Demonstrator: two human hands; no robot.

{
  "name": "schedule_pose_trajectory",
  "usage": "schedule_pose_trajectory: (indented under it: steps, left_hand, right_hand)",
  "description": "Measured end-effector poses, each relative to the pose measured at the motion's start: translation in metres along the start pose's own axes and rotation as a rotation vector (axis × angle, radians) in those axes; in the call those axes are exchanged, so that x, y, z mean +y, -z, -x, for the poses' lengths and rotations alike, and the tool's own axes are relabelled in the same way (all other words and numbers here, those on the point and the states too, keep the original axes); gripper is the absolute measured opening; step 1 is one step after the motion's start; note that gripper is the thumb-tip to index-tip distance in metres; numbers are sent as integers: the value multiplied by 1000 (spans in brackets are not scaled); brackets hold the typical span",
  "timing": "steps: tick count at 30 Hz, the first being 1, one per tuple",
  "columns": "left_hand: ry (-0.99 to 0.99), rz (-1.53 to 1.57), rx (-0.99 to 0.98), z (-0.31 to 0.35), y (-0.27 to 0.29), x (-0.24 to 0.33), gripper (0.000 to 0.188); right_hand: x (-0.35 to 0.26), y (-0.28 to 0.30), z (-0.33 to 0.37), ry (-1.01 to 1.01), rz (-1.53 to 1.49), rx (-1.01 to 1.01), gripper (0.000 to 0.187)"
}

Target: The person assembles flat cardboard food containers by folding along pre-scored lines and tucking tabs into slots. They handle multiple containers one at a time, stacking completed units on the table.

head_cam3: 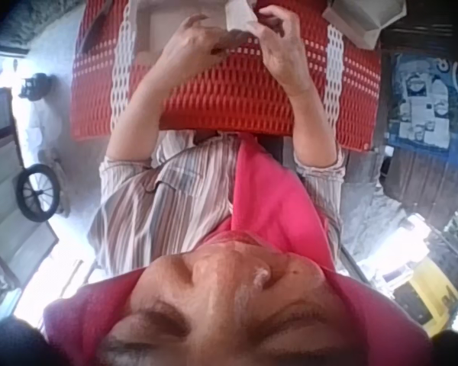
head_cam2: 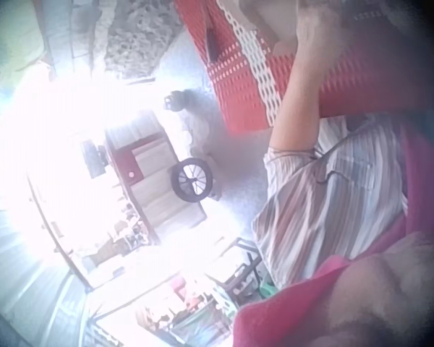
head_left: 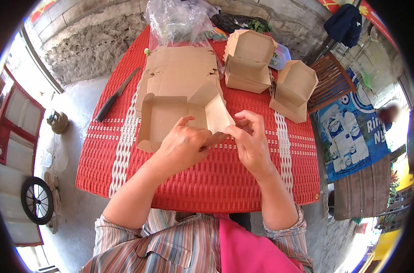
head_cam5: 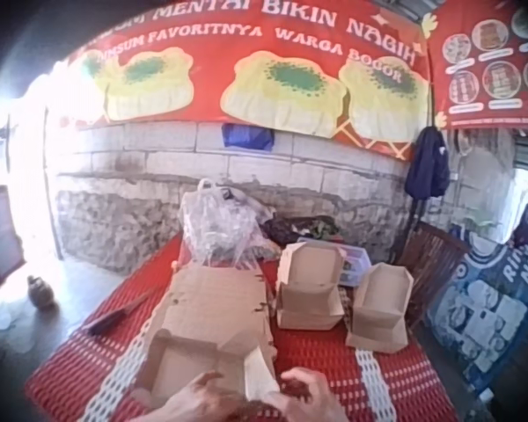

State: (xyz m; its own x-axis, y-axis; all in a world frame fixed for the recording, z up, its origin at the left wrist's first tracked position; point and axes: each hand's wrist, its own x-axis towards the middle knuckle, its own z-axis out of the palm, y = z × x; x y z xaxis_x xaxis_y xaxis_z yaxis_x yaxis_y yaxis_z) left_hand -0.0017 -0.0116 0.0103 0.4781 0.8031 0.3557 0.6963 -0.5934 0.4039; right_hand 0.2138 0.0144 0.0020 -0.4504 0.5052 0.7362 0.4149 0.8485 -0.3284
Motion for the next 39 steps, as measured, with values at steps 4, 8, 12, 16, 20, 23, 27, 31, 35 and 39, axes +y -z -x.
schedule_pose_trajectory:
  steps: [4, 8, 12, 16, 20, 23, 27, 31, 35, 39]
  left_hand:
    - [63, 115, 111, -3, 12, 11, 22]
    - [67, 244, 145, -1, 19, 20, 25]
    - [77, 350, 184, 1, 23, 24, 27]
    - [195, 609, 127, 2, 28, 28, 23]
    - [220, 744, 88, 3, 29, 26, 19]
    - [208, 749, 67, 2, 29, 23, 17]
    - [208, 757, 43, 1, 31, 25, 16]
    - [226, 780, 46, 2, 26, 23, 16]
    - [268, 814, 39, 2, 24, 23, 16]
    - [287, 823, 17, 0, 26, 24, 16]
  right_hand:
    - [-6, 6, -1, -48, -139, 30, 32]
    - [-8, 7, -8, 71, -1, 139, 33]
    - [-8, 10, -6, 121, 29, 202, 30]
    - [-8, 7, -6, 191, 43, 282, 34]
    - [-10, 7, -5, 225, 78, 267, 36]
    - [-9, 7, -6, 252, 99, 265, 40]
    - [-14, 4, -5, 142, 114, 247, 47]
    - [-20, -2, -7, 22, 12, 298, 49]
    - [-15, 1, -7, 116, -9, 248, 44]
    - [-13, 1, -6, 162, 10, 239, 35]
